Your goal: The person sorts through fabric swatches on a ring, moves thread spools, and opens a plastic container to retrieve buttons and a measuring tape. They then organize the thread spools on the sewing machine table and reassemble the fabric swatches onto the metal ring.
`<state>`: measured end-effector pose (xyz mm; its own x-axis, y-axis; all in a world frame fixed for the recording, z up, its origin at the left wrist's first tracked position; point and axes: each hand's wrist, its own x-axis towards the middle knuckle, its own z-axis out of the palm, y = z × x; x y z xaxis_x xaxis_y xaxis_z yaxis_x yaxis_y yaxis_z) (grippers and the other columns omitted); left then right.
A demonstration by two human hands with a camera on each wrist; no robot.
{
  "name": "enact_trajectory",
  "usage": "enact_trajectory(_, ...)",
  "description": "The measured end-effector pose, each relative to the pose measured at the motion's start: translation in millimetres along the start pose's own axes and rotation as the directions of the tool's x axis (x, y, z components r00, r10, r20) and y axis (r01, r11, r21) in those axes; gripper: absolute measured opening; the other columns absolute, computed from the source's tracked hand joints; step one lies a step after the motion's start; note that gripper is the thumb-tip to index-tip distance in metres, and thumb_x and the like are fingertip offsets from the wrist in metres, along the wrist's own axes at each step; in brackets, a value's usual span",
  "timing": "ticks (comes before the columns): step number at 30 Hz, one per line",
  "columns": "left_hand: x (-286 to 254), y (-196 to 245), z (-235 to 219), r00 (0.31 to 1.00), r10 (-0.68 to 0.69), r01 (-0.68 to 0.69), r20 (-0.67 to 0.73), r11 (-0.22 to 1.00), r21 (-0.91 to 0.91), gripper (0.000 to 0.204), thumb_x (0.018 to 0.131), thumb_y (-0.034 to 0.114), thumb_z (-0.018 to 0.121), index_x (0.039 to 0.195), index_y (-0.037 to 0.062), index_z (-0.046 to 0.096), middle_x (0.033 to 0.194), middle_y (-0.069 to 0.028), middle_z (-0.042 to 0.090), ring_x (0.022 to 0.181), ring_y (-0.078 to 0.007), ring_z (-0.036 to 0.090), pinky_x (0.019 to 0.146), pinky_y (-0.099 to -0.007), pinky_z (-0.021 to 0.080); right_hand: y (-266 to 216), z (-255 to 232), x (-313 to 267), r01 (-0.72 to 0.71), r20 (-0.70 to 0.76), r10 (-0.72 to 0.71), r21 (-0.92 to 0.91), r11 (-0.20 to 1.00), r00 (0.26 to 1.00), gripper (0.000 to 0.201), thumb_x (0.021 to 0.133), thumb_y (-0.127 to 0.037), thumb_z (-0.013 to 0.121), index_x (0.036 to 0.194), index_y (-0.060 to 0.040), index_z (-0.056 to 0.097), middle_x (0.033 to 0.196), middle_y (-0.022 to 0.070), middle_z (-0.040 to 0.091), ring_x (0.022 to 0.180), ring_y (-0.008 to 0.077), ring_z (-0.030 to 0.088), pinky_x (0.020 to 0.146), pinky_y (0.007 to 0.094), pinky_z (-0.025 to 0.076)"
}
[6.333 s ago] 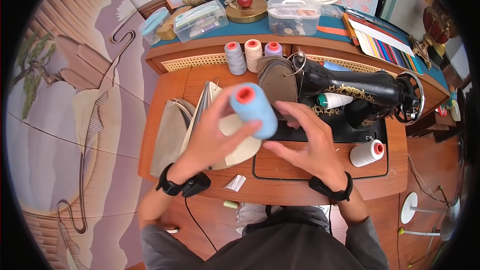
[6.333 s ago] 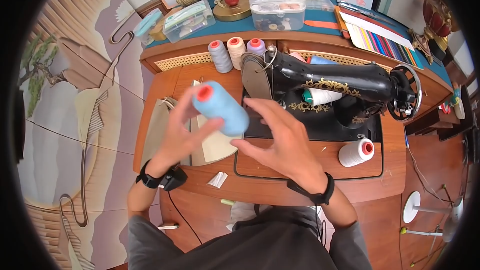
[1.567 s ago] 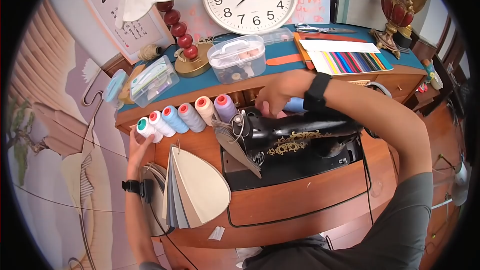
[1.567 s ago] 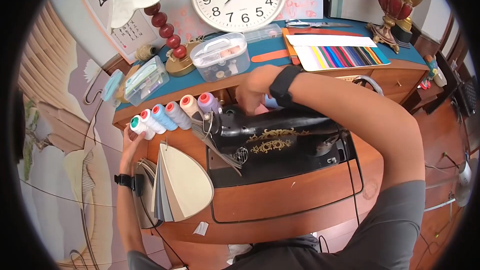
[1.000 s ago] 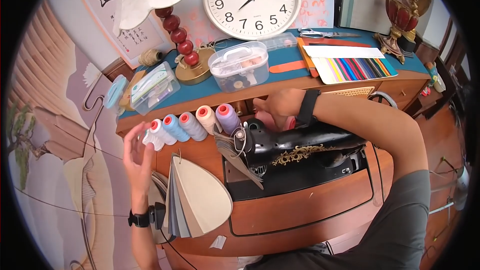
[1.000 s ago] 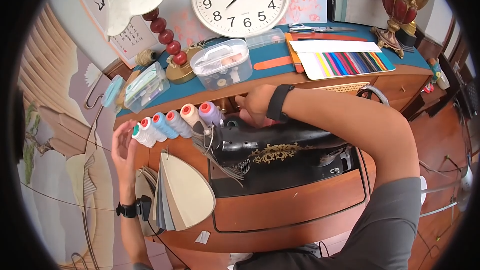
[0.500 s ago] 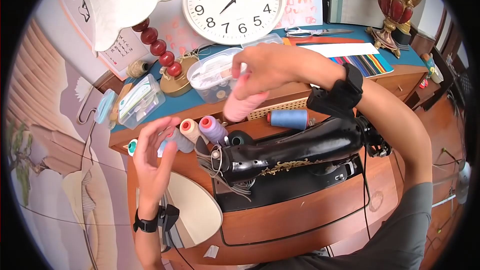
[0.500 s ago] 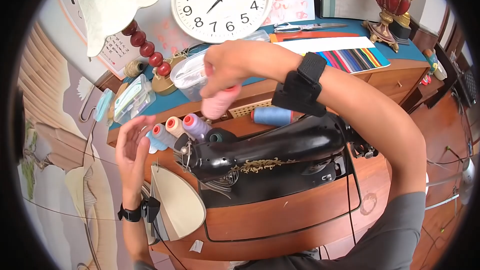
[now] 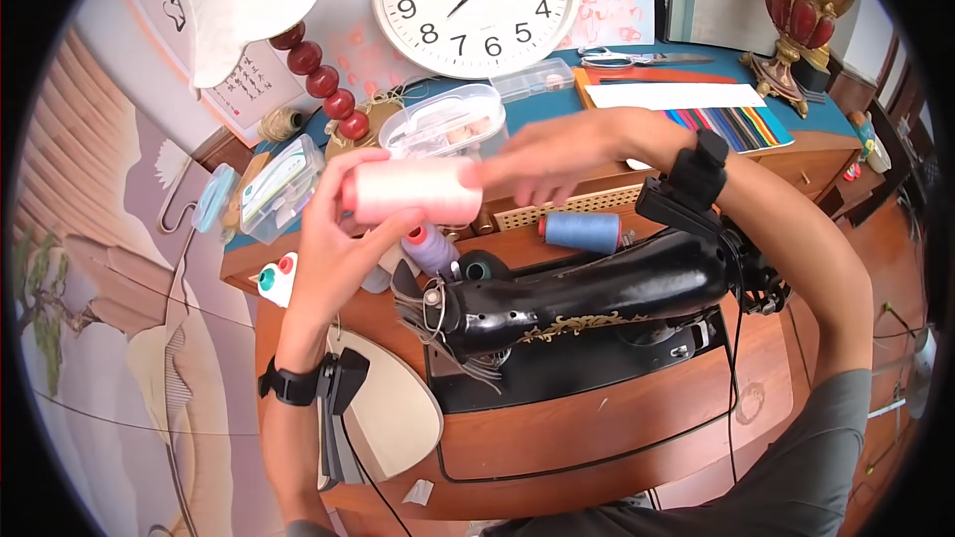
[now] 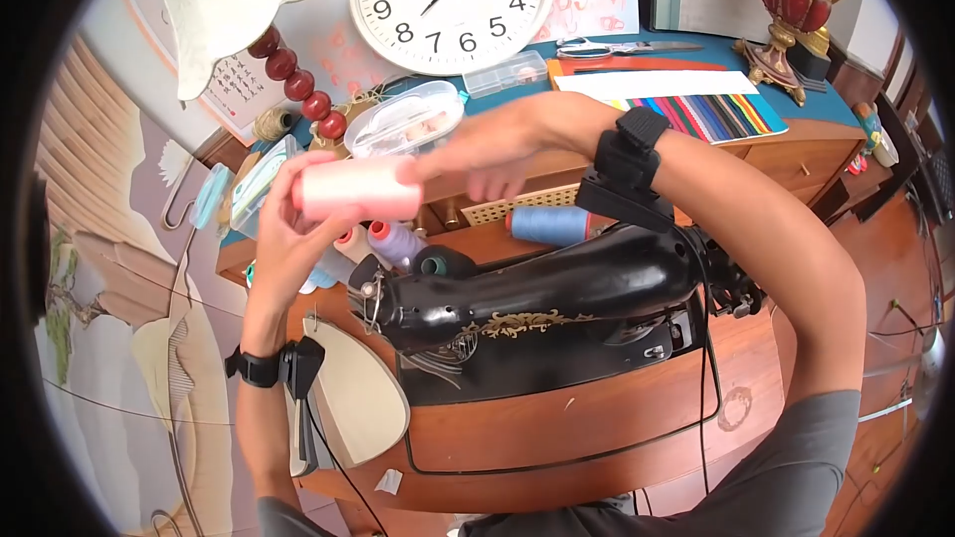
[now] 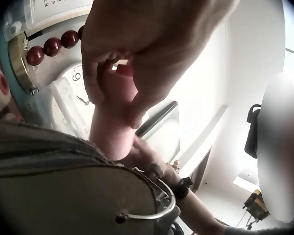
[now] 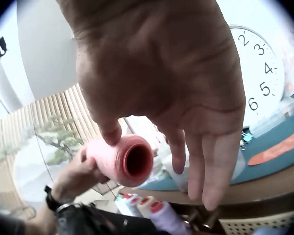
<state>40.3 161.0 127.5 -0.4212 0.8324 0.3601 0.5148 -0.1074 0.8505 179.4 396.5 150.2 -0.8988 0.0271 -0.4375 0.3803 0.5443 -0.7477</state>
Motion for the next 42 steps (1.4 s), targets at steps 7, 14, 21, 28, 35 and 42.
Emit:
enact_trajectory(7,32,-3,3,0.930,-0.082,-0.039,0.358,0.947,0.318,0.048,0.084,0.011,0.077,0.126,0.0055,0.056,0.115,-0.0073,0.058,0.104,-0.0151,0.059,0.088,-0.0316,0.054,28,16,27,-0.170,0.005,0.227,-0.644,0.746,0.974,0.079,0.076,-0.061,0.075,0.125,0.0007,0.063,0.111,0.0167,0.069,0.101,0.0303,0.067,0.084,0.0403,0.052)
enact_trajectory(14,56,-23,42,0.808,-0.004,-0.295,0.589,0.863,0.411,0.049,0.077,0.021,0.073,0.122,0.0066,0.058,0.113,-0.0179,0.062,0.109,-0.0334,0.060,0.095,-0.0390,0.047,47,39,36,0.059,0.044,-0.039,-0.758,0.649,0.998,0.048,0.071,-0.030,0.081,0.114,-0.0121,0.070,0.105,0.0116,0.071,0.102,0.0271,0.067,0.083,0.0380,0.052)
enact_trajectory(21,74,-40,41,0.718,-0.085,-0.320,0.691,0.841,0.436,0.048,0.075,0.021,0.074,0.117,0.0037,0.058,0.110,-0.0184,0.064,0.105,-0.0337,0.061,0.092,-0.0403,0.048,75,47,49,0.047,0.051,-0.007,-0.838,0.544,0.999,0.042,0.065,-0.017,0.082,0.105,-0.0130,0.073,0.098,0.0037,0.073,0.097,0.0252,0.068,0.081,0.0395,0.053)
enact_trajectory(28,86,-56,43,0.672,-0.077,-0.291,0.736,0.887,0.359,0.047,0.075,0.021,0.073,0.115,0.0007,0.061,0.103,-0.0156,0.066,0.097,-0.0280,0.063,0.088,-0.0368,0.050,71,46,47,0.051,0.113,0.065,-0.795,0.604,0.991,0.036,0.065,-0.012,0.081,0.100,-0.0099,0.072,0.096,0.0038,0.074,0.094,0.0267,0.069,0.078,0.0398,0.054)
enact_trajectory(35,79,-65,35,0.699,-0.068,-0.193,0.712,0.940,0.280,0.047,0.074,0.024,0.079,0.112,0.0018,0.061,0.093,-0.0081,0.062,0.085,-0.0163,0.059,0.078,-0.0322,0.051,34,37,12,-0.013,0.016,0.037,-0.735,0.678,0.999,0.036,0.068,-0.013,0.078,0.103,-0.0080,0.071,0.091,0.0091,0.071,0.092,0.0291,0.068,0.078,0.0396,0.054)
enact_trajectory(42,74,-78,52,0.709,0.096,-0.377,0.699,0.889,0.261,0.049,0.073,0.023,0.083,0.112,0.0030,0.060,0.093,-0.0113,0.061,0.085,-0.0249,0.062,0.076,-0.0357,0.052,9,32,-18,-0.114,-0.147,0.014,-0.698,0.707,0.989,0.047,0.072,-0.015,0.080,0.115,-0.0085,0.064,0.095,0.0107,0.070,0.095,0.0320,0.067,0.079,0.0439,0.053)
